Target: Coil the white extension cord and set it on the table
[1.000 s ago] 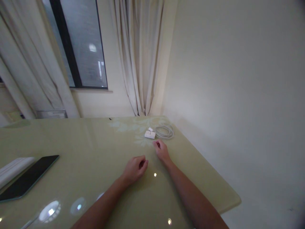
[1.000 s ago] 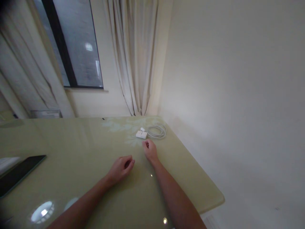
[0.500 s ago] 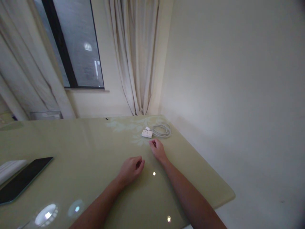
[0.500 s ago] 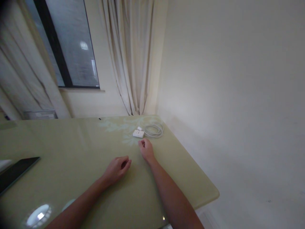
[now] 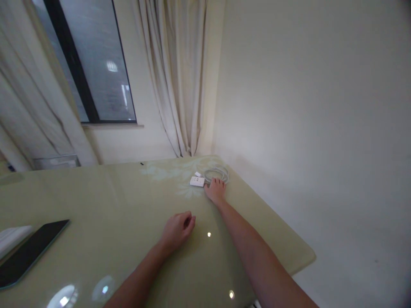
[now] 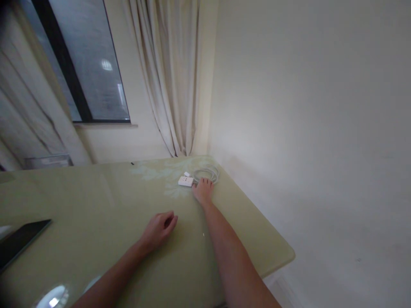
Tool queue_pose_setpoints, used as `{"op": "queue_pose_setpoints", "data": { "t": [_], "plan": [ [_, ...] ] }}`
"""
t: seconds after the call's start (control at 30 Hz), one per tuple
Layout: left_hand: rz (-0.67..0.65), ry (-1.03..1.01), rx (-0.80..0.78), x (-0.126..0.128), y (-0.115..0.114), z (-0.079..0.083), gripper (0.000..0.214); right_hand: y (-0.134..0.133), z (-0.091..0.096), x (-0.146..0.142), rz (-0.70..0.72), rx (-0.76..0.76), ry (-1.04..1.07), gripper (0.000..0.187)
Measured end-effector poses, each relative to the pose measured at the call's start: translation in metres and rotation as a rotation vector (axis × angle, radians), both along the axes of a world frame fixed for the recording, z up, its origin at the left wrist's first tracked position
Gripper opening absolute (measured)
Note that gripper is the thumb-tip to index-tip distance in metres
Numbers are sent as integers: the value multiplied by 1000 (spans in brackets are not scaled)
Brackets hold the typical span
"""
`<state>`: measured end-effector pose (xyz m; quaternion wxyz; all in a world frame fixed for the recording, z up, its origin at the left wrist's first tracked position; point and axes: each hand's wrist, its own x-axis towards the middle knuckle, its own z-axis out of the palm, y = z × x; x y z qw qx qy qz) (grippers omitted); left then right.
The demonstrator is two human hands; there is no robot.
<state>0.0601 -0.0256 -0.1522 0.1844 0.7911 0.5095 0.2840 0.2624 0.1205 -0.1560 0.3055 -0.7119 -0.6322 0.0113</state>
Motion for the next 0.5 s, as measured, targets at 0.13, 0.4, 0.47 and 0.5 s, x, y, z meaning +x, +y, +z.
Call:
{"op": "queue_pose_setpoints", "data": {
  "t": [0.13,0.4,0.47,0.5],
  "plan": [
    [16,36,4,1,-1,3,36,-9,6,0,19,-14,-87,33],
    [122,157,7,2,2,-1,33,-44,8,-10,301,-41,-192,22],
    [186,190,17,1,2,-2,31,-53,9,-19,399,-50,-206,20],
    [219,201,24,0,1,-1,30,-58,10,-24,456,-54,-212,20]
  ]
}}
